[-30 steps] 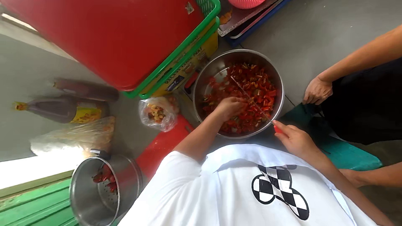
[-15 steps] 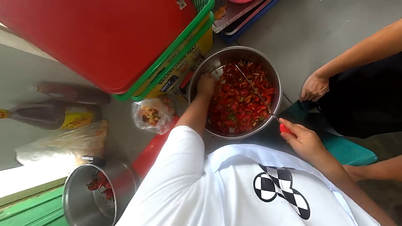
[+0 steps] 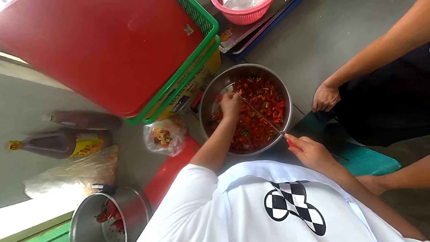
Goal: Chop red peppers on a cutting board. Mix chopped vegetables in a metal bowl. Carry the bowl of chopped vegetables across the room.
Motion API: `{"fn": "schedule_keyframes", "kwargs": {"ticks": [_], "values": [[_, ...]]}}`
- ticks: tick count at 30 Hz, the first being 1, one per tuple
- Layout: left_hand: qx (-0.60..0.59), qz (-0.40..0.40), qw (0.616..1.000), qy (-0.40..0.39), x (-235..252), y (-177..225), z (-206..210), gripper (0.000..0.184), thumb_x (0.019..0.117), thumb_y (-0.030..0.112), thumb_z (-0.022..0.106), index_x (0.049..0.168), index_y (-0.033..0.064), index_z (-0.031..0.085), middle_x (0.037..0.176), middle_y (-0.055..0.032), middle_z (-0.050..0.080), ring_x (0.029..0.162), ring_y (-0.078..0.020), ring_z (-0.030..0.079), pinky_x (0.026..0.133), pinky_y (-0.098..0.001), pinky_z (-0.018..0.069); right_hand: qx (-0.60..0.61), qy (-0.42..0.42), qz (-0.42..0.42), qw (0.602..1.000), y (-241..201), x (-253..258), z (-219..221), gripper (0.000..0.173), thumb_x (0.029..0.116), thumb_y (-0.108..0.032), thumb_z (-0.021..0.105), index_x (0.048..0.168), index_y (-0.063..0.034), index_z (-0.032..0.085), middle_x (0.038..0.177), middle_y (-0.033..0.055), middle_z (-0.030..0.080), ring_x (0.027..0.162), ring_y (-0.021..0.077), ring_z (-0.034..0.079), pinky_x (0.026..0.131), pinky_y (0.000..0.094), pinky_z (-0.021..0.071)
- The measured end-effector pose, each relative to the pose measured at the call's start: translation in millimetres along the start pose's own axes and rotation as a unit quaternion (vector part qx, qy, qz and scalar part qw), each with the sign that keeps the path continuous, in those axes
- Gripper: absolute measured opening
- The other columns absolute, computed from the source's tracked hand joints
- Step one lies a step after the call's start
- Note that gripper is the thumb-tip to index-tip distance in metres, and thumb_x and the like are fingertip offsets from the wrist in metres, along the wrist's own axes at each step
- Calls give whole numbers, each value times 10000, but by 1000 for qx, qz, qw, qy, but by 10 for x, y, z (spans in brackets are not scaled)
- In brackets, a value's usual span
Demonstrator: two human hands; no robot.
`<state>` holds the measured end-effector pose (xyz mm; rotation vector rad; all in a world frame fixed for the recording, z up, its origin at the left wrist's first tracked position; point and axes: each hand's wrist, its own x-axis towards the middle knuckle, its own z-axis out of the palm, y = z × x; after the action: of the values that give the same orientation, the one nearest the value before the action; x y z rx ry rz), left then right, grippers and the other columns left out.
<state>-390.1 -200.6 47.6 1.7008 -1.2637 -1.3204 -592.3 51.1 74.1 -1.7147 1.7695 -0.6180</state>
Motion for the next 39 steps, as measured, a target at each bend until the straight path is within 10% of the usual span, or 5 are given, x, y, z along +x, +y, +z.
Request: {"fn": "schedule_keyframes", "kwargs": {"ticks": [6,16,26,35,39], "values": [[54,4,988,-142,-424,-35,-8,226,1023,137,598,1141,-56,594,893,-124,661,708,-156,645,679,-328,570,32,-38,49,998,-55,87,-54,410,1052,-216,578,1450,-126,599,1096,217,709,979,356,698,864,501,567],[493,291,772,-277,-62,-195,573,279,1027,78,529,1240,52,707,1331,-171,663,1304,-375,581,1114,-546,438,92,25,83,992,62,4,-184,423,1046,-220,589,1455,-113,587,1156,196,703,898,274,709,806,442,596],[464,163,852,-180,305,137,129,304,989,149,610,1271,79,700,1305,-193,664,1256,-393,607,1056,-622,460,90,73,81,990,147,-175,-264,426,1039,-243,578,1446,-120,598,1110,183,706,852,219,699,764,374,597],[531,359,661,-392,-557,-620,353,613,912,388,723,1493,363,529,1686,-70,303,1562,-443,167,1157,-801,36,89,69,65,992,209,-170,-192,455,1048,-297,545,1445,-78,587,1132,226,698,845,242,699,745,390,599],[513,316,743,-290,-105,-452,146,534,865,295,780,1379,248,641,1622,-119,407,1528,-442,270,1161,-781,159,81,71,53,993,222,-204,-213,471,1051,-319,534,1431,-46,592,1106,238,703,824,237,690,733,371,587]]}}
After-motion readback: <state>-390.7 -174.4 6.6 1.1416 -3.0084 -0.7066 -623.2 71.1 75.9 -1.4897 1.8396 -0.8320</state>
